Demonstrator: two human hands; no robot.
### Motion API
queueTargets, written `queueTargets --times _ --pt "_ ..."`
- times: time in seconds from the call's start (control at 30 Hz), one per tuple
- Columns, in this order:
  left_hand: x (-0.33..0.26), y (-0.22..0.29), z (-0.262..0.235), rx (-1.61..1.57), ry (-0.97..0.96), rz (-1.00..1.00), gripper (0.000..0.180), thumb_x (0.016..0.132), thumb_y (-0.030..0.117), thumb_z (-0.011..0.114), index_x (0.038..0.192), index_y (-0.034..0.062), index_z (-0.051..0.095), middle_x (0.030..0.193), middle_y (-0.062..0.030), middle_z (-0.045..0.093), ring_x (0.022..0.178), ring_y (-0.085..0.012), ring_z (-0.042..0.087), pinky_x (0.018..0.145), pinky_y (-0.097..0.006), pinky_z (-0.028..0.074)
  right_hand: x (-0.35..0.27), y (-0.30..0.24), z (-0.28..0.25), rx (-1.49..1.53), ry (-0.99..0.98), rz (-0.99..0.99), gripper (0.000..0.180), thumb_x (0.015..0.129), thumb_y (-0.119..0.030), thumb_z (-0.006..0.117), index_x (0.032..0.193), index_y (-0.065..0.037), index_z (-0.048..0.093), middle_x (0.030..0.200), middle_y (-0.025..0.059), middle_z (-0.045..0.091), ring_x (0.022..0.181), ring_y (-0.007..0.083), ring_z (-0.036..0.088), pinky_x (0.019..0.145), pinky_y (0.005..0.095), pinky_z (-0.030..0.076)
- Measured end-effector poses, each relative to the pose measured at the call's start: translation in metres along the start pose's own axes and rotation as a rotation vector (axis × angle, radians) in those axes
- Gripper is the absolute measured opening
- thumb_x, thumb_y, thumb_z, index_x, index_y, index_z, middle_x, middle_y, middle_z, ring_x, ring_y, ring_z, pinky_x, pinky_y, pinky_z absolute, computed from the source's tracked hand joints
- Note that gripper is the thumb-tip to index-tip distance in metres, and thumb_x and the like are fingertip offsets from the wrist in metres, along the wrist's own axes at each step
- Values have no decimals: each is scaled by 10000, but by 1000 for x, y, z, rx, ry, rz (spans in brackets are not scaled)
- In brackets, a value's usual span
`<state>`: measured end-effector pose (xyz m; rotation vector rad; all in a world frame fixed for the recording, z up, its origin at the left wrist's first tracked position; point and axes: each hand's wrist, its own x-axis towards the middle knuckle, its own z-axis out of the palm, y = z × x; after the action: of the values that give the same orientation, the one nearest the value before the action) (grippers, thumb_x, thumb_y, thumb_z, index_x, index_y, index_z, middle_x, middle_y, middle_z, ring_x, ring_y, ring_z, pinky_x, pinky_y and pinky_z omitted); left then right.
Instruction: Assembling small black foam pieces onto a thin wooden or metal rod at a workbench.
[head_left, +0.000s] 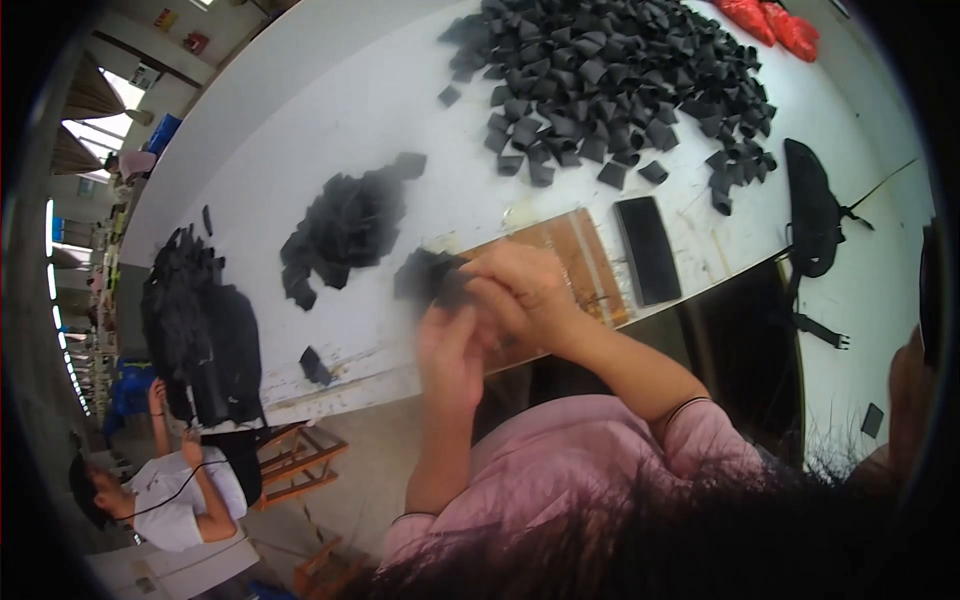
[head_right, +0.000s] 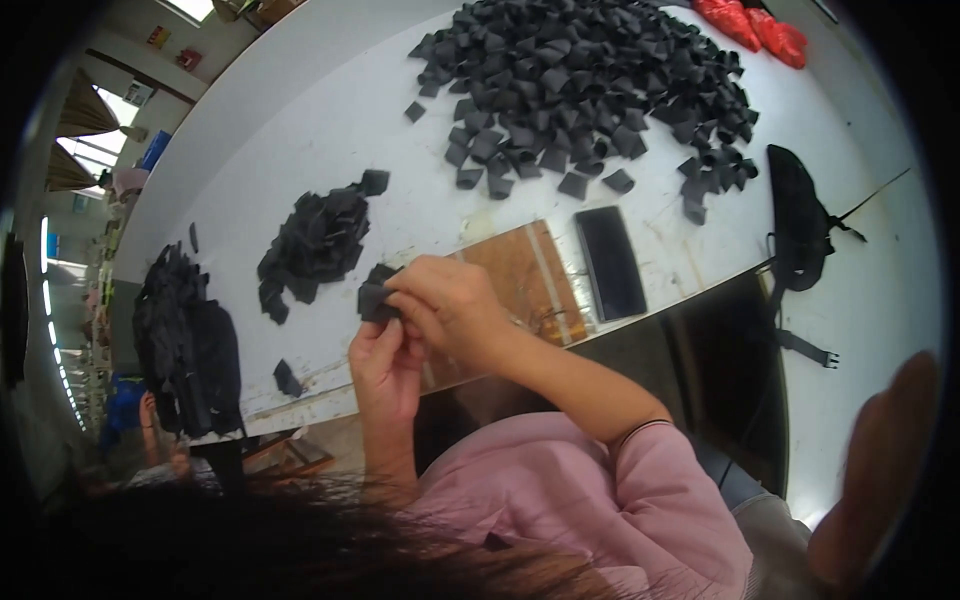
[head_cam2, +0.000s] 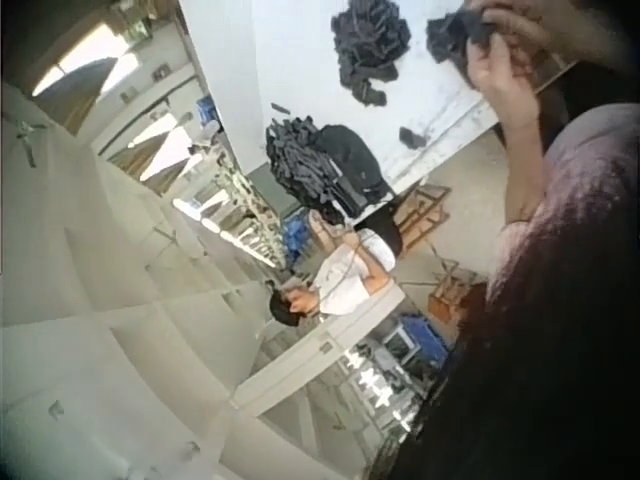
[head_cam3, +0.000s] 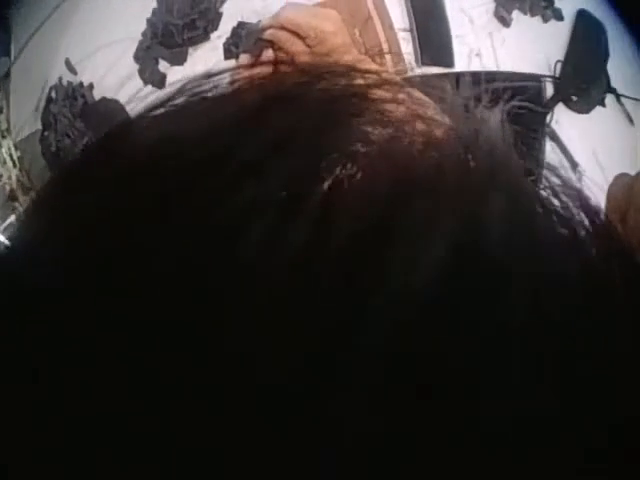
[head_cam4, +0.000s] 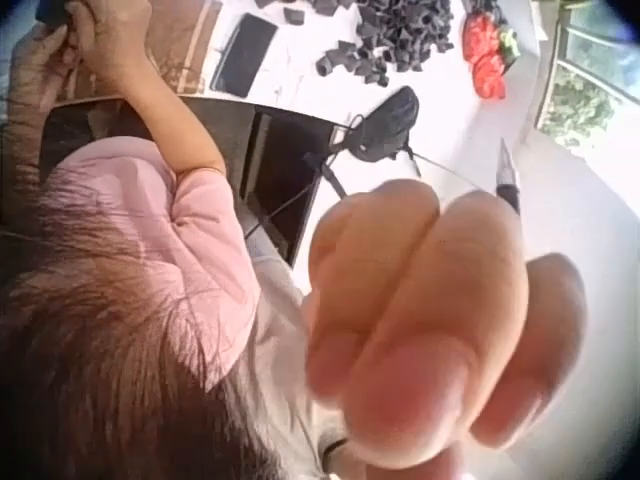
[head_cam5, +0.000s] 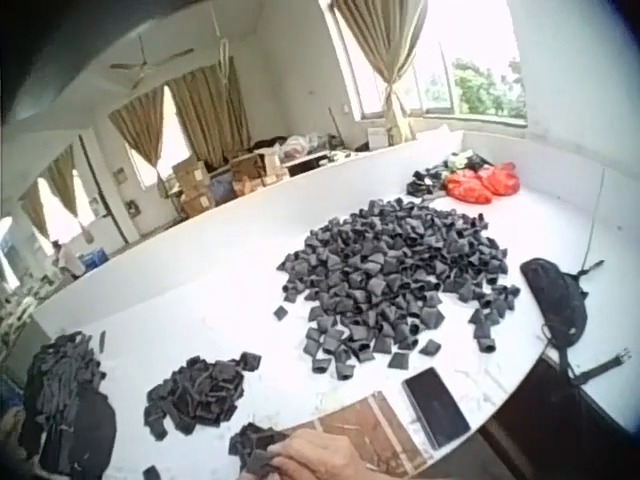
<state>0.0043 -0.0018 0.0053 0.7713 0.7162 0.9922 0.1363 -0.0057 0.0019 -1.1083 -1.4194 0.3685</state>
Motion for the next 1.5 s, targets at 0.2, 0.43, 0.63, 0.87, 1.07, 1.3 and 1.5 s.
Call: queueTargets --times 0.2,0.43,0.63,0.87,1.07,1.3,1.5 --pt "7 -5 -7 -3 -28 10 189 865 63 484 1040 -4 509 786 -74 559 626 -125 515 576 -227 432 6 8 7 -2 92 -55 63 731 -76 611 772 -36 584 661 95 552 584 259 564 506 322 443" --pt "5 4 -5 52 -28 58 166 865 68 475 1011 -6 503 798 -73 548 627 -118 498 576 -224 421 8 2 3 -51 38 -62 114 705 -26 605 819 -26 591 767 109 600 664 256 588 563 312 460" --pt "-4 -12 -24 134 54 -28 136 814 56 538 935 -4 537 757 -79 558 597 -118 489 556 -221 394 -3 11 2 -108 99 -129 105 726 -67 615 825 -44 592 690 97 551 604 259 556 510 335 439" --pt "-2 -28 -48 321 166 -67 83 812 42 544 876 -9 550 753 -79 572 598 -110 493 537 -213 390 -15 8 -1 -36 85 27 86 763 -104 605 810 -34 589 698 101 568 599 271 565 511 337 439" --pt "16 -31 -32 383 140 -20 98 824 80 549 877 -2 540 737 -63 554 587 -99 470 538 -208 383 -13 17 -13 10 57 137 117 771 -124 595 821 -20 577 733 107 585 642 273 578 550 336 450" --pt "4 -28 -41 377 167 12 95 825 92 558 868 9 539 750 -54 556 592 -84 463 533 -189 367 -26 14 1 -7 121 110 96 765 -98 593 813 -18 571 743 105 585 645 271 578 553 333 451" --pt "1 -40 -59 578 252 129 79 831 58 540 886 2 546 745 -44 562 581 -73 467 534 -180 379 -35 18 7 -28 129 85 88 747 -62 598 823 -26 575 735 104 579 638 269 571 544 328 447"
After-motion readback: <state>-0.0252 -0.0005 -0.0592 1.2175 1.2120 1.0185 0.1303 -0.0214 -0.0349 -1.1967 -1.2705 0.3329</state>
